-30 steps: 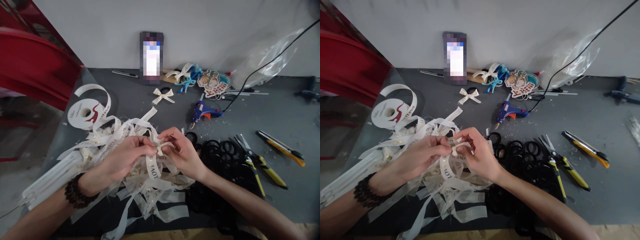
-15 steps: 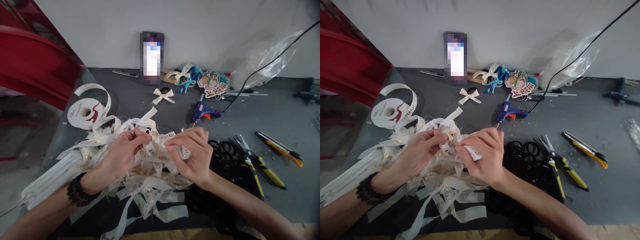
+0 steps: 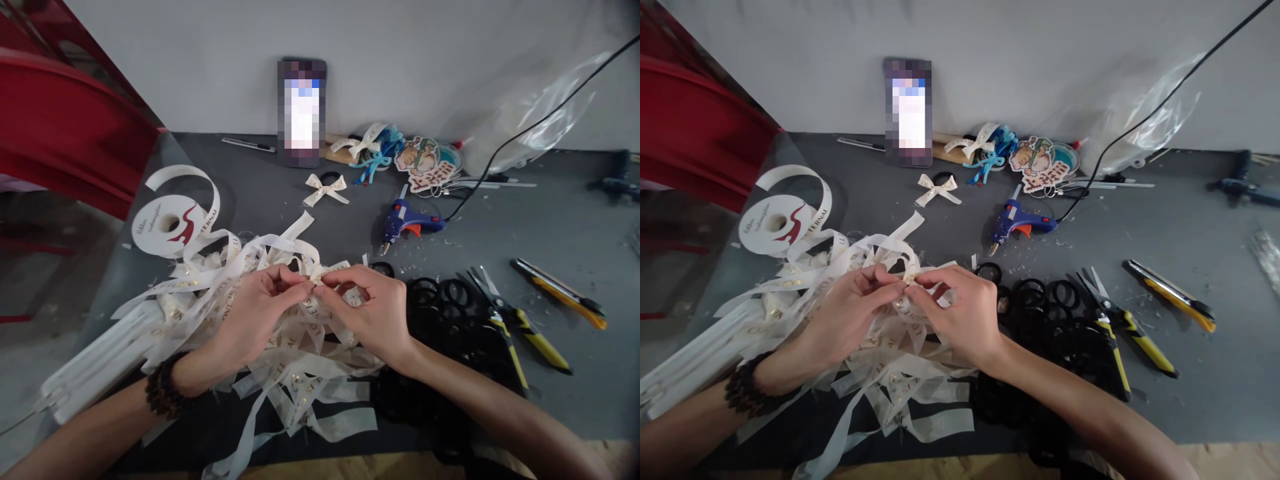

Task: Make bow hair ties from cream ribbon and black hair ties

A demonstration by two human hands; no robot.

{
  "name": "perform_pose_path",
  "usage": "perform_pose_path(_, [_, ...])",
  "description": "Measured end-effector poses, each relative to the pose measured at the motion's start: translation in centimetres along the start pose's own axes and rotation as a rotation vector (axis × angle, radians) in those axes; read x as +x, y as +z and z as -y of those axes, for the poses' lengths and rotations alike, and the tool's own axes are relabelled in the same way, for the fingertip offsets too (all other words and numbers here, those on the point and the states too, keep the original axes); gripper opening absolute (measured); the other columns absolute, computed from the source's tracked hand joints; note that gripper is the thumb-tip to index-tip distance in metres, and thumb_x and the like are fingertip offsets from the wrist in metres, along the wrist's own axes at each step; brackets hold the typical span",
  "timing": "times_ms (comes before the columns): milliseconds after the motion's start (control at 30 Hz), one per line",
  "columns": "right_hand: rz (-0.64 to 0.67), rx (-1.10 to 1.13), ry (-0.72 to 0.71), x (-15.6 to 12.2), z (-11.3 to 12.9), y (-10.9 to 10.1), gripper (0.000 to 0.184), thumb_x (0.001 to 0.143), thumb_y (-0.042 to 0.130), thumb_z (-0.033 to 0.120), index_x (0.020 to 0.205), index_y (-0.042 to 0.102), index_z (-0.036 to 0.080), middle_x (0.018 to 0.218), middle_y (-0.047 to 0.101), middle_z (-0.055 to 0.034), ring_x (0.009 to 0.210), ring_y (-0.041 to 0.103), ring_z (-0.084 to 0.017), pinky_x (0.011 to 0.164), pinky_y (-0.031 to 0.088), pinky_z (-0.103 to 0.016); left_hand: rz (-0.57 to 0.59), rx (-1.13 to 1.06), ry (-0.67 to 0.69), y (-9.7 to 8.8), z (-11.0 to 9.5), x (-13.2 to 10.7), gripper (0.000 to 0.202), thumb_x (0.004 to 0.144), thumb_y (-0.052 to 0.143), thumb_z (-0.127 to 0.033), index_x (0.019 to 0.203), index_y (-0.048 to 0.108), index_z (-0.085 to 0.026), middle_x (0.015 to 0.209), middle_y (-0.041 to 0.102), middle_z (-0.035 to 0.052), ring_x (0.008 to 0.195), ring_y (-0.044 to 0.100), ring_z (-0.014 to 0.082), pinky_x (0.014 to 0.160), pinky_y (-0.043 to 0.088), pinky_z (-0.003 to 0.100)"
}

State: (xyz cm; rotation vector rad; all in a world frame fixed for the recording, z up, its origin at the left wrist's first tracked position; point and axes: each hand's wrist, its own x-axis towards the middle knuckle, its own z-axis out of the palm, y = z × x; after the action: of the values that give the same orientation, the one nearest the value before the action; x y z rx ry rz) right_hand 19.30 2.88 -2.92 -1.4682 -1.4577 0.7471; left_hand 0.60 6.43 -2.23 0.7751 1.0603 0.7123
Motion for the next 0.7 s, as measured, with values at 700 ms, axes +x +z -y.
perform_pose_path(700, [0.116,-0.07,0.009,0.9,-0.71,-0.63,0.008,0.087,0.074,0.014,0.086,0.078,0.022,0.078,0.078,0.005,0.064,0.066,-0.008,0.064,0.051,-0.021,-0.067,-0.075,-0.017,0.11,-0.36,0.34,0.023,0.079,0.091,-0.029,0.081,0.07,-0.019,0.079,0.067,-0.0013,0.072,0.057,0.0103,0.063,0.042,0.023])
